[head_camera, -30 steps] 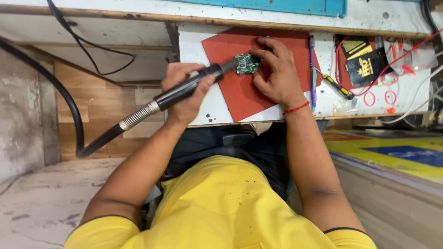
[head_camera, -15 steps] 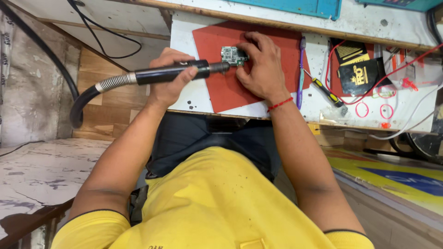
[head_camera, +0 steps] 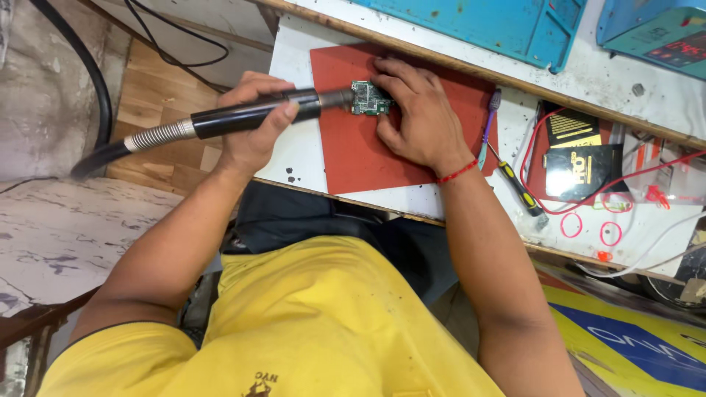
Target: The person uses a hot air gun to apply heat to a small green circuit board placed on a red mat. They hold the board steady with their left hand while directing the hot air nozzle with their right hand, focusing on specific components. The person briefly picks up a purple toothbrush and a screwdriver before returning to the heating process.
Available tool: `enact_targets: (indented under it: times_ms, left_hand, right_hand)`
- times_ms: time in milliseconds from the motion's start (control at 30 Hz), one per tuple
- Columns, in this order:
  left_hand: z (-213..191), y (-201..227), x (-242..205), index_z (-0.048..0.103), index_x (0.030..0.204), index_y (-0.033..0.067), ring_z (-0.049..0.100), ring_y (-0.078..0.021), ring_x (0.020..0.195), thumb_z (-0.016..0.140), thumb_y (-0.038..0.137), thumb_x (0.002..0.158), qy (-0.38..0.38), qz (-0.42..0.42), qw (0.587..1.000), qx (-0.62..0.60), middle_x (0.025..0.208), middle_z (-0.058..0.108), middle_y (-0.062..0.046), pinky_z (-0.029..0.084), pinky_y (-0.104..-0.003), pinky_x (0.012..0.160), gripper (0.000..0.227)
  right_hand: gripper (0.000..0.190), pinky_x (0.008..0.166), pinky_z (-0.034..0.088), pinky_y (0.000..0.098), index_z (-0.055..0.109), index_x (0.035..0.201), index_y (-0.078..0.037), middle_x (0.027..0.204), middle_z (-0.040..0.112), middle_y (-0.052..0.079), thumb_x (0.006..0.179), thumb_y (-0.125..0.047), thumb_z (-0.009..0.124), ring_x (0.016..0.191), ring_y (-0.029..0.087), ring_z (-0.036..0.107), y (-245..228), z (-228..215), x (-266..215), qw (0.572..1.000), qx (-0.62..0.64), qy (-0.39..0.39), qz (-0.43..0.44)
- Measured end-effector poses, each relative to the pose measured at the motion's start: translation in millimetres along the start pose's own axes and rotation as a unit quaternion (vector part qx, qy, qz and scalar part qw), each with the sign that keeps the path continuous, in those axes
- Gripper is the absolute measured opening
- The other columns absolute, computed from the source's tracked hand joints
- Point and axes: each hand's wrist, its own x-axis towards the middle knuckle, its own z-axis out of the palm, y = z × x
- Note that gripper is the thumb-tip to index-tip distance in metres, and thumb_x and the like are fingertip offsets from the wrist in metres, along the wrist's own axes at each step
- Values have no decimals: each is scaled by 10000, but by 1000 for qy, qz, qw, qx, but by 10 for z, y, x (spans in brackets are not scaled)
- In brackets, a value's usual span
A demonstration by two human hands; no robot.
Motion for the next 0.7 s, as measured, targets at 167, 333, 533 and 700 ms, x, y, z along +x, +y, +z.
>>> enact_targets:
  times_ms: [167,333,533,700]
  left_hand:
    - [16,-18,-2,709,1102,-6,617,-202,1032,801,201,961,10,-21,1000,3,1096,696,-103,527,-328,947,267]
    - [-33,58,70,721,1068,6,633,-229,1025,813,210,921,-19,16,998,53,1059,704,-121,532,-348,914,268]
    - [-40,53,170,697,1064,11,619,-260,986,814,224,912,-40,46,998,16,1036,724,-102,510,-381,943,287]
    - [-94,-7,176,660,1088,32,651,-276,1057,811,250,942,-43,69,997,-14,1084,726,-109,519,-365,934,303]
  right_hand:
    - [456,1158,451,456,631,1312,-18,1458,581,145,872,-105,711,1349,367,549,19,-28,-71,999,31,9,13]
    - [494,1154,450,466,617,1322,17,1437,577,168,850,-88,720,1337,375,548,-73,0,-21,999,16,27,36]
    - [507,1157,447,472,610,1331,5,1442,571,173,831,-36,680,1335,386,546,-170,28,-5,996,-9,31,82]
    - [494,1152,455,467,611,1320,-9,1438,572,166,830,-25,669,1337,391,549,-268,61,37,992,-7,34,123]
